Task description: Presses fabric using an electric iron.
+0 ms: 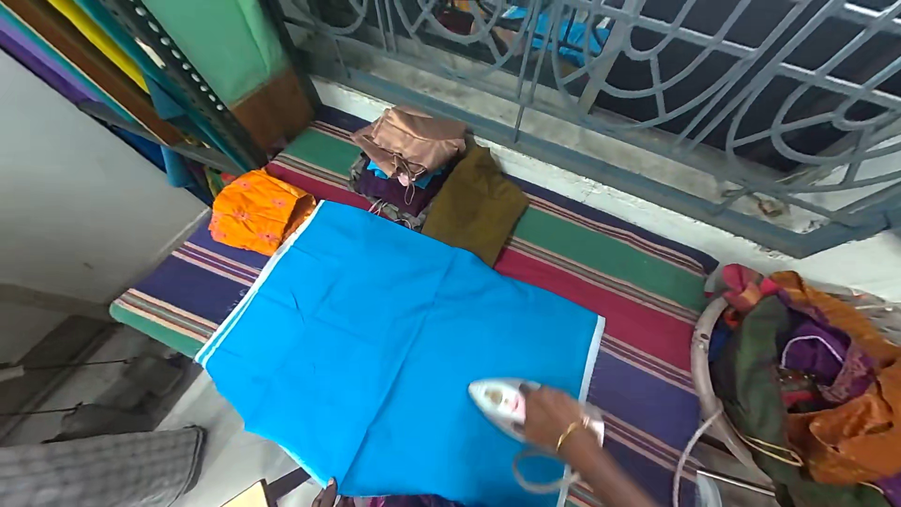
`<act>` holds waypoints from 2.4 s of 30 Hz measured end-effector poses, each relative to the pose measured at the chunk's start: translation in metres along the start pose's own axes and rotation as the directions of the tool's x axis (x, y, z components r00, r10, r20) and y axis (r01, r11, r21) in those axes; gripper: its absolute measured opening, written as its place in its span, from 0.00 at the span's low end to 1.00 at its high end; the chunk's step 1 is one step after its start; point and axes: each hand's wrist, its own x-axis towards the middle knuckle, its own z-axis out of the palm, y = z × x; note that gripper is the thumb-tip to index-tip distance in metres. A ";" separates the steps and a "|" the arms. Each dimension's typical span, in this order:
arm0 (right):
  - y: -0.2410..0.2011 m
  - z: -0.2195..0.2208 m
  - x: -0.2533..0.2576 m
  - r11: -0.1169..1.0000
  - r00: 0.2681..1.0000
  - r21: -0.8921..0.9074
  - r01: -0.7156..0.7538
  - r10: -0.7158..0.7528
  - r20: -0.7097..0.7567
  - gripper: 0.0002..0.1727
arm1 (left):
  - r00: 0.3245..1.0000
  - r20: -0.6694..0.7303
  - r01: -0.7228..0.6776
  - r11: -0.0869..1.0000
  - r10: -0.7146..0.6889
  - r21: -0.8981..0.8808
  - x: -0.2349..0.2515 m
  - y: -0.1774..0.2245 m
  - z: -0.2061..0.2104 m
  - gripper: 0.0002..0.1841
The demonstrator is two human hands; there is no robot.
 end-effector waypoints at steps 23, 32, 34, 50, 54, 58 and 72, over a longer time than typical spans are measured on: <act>-0.102 -0.008 0.008 0.983 0.984 0.065 -0.174 0.175 -0.023 0.39 | 0.999 0.053 0.008 0.999 -0.011 0.047 0.032 0.042 -0.013 0.13; 0.065 -0.084 0.070 0.855 0.825 0.392 -0.339 0.471 -0.313 0.34 | 0.999 0.052 -0.018 0.984 0.009 0.176 0.051 0.038 -0.016 0.10; 0.097 -0.100 0.084 0.812 0.782 0.444 -0.379 0.537 -0.316 0.35 | 0.998 0.058 -0.018 0.983 0.007 0.181 0.051 0.038 -0.014 0.11; -0.093 -0.071 0.051 0.990 0.978 0.126 -0.068 0.091 -0.186 0.35 | 0.997 0.032 -0.073 0.985 0.069 0.154 0.043 0.038 0.006 0.22; -0.066 -0.143 0.106 0.990 0.932 0.128 -0.065 0.106 -0.346 0.37 | 0.996 -0.053 -0.074 0.995 0.078 0.072 0.027 0.045 0.009 0.20; -0.067 -0.142 0.112 0.998 0.942 0.052 -0.030 0.045 -0.333 0.39 | 0.995 -0.091 -0.031 0.999 0.027 -0.036 0.027 0.044 0.003 0.18; -0.260 -0.094 0.089 0.988 0.950 -0.088 0.123 -0.143 -0.277 0.37 | 0.993 -0.101 -0.074 0.989 0.062 -0.126 0.045 0.034 0.000 0.11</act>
